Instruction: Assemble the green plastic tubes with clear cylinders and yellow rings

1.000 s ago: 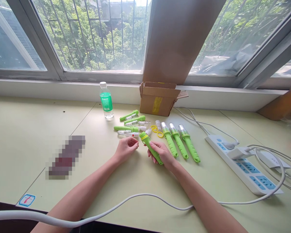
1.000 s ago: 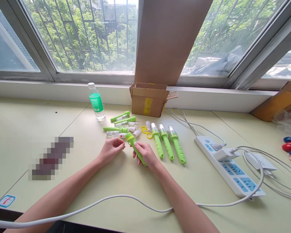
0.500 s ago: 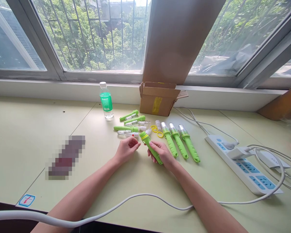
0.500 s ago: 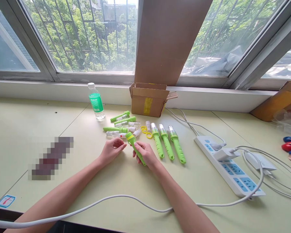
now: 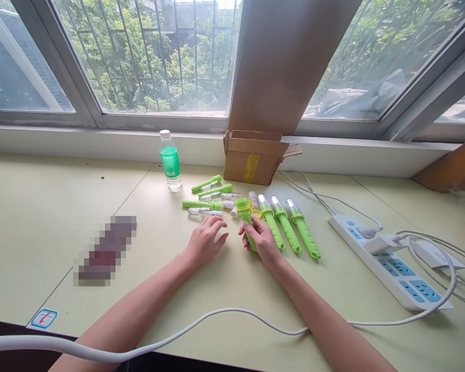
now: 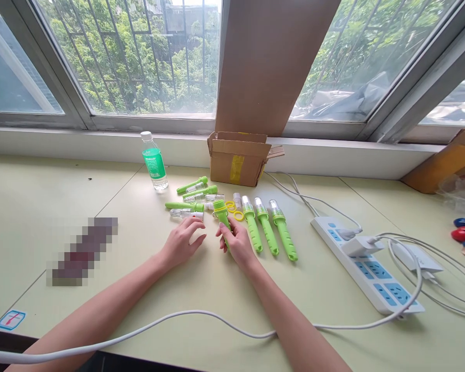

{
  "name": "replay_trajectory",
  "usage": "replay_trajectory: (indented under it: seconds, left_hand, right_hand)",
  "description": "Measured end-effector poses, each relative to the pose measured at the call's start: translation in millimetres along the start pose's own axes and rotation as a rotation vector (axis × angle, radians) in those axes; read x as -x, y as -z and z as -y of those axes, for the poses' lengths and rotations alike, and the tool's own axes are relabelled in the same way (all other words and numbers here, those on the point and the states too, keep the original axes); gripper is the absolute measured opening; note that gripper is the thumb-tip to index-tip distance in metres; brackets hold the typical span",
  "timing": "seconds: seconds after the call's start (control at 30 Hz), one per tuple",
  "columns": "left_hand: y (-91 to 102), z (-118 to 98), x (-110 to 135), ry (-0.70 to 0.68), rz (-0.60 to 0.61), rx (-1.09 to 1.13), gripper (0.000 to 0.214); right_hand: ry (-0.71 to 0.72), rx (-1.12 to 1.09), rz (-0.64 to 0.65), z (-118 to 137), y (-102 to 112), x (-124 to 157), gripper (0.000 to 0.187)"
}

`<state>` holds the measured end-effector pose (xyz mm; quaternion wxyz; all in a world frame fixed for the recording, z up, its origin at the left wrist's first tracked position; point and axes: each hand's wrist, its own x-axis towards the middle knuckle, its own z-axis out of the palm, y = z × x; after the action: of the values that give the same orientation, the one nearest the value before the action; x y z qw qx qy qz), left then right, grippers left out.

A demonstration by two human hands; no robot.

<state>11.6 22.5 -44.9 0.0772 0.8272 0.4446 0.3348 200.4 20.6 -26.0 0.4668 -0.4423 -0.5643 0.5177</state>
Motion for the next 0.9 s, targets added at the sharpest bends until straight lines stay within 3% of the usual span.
replay_trajectory:
  seconds: [0.3,0.9]
  left_hand:
    - [-1.6,-5.3,1.4,-0.026,0.066,-0.285,0.04]
    - [0.2,-7.8,-0.4,-0.081,0.089,-0.285,0.04]
  right_hand:
    - [-0.036,0.019,0.036,-1.3,-2.7,1.1,0.026]
    - [-0.01,-0.001,0.048,-4.5,-1.1,0.1,0.024]
